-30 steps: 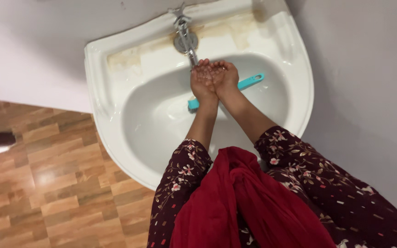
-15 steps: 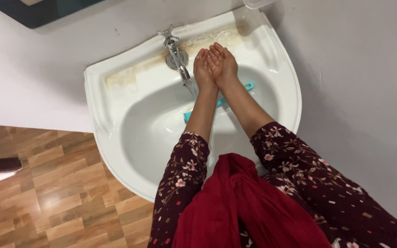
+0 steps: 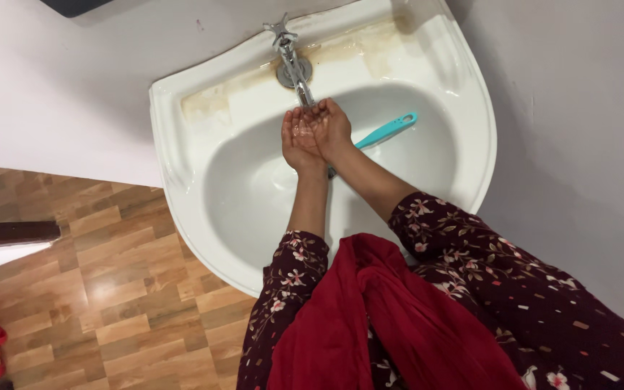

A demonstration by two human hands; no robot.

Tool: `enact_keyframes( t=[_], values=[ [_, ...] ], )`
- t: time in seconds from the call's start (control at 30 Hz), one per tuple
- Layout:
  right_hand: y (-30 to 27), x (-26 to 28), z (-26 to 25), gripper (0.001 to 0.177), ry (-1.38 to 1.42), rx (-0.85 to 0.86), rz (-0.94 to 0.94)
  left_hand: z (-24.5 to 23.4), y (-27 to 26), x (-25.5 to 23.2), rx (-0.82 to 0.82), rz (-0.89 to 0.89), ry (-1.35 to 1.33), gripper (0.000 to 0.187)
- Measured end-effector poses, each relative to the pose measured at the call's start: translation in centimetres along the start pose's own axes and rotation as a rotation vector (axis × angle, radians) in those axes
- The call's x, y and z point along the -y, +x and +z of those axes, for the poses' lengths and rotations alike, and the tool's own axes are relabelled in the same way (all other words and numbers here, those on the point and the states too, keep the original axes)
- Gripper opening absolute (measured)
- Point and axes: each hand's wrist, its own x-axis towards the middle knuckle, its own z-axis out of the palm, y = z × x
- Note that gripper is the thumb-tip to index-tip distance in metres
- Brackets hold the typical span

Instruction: The person scrubs a white bathroom sink with a blue brush while the tap runs, then rinses their hands under the water, and continues scrubbing the sink basin and faucet area.

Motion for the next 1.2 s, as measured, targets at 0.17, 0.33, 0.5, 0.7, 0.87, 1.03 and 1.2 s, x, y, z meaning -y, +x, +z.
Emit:
enact_keyframes(
  t=[0.17,0.33,0.5,0.7,0.87,1.03,1.2],
  values=[
    [0.2,0.5,-0.4,0.024,0.095,-0.013,0.014,0.6,0.2,0.7,0.034,-0.028,-0.039,0.036],
    [-0.7,0.5,0.4,0.023,0.110,-0.065,0.040,-1.2,1.3,0.8,-0.003,-0.036,-0.032,0.034],
    [-1.3,0.5,1.0,0.025,0.053,-0.082,0.000,-1.1,1.3,0.9,0.043,-0.043,-0.084,0.036],
    [-1.3,0.1,0.6,0.025,0.064,-0.014,0.023,-0.2,0.4,0.1,0.041,-0.024,-0.011,0.041],
    [-2.2,-3.0,1.0,0.024,0.019,-0.040,0.090,0.3,-1.2,-3.4,-0.068,0.013,-0.038,0.033],
    [-0.9,-8.5,5.4,0.021,-0.154,-0.023,0.211,1.8,-0.4,-9.3,-0.141,0.125,-0.058,0.030],
    [2.1,-11.7,12.2,0.019,-0.392,0.007,0.304,3.9,5.4,-13.6,-0.127,0.096,-0.002,0.029]
  ],
)
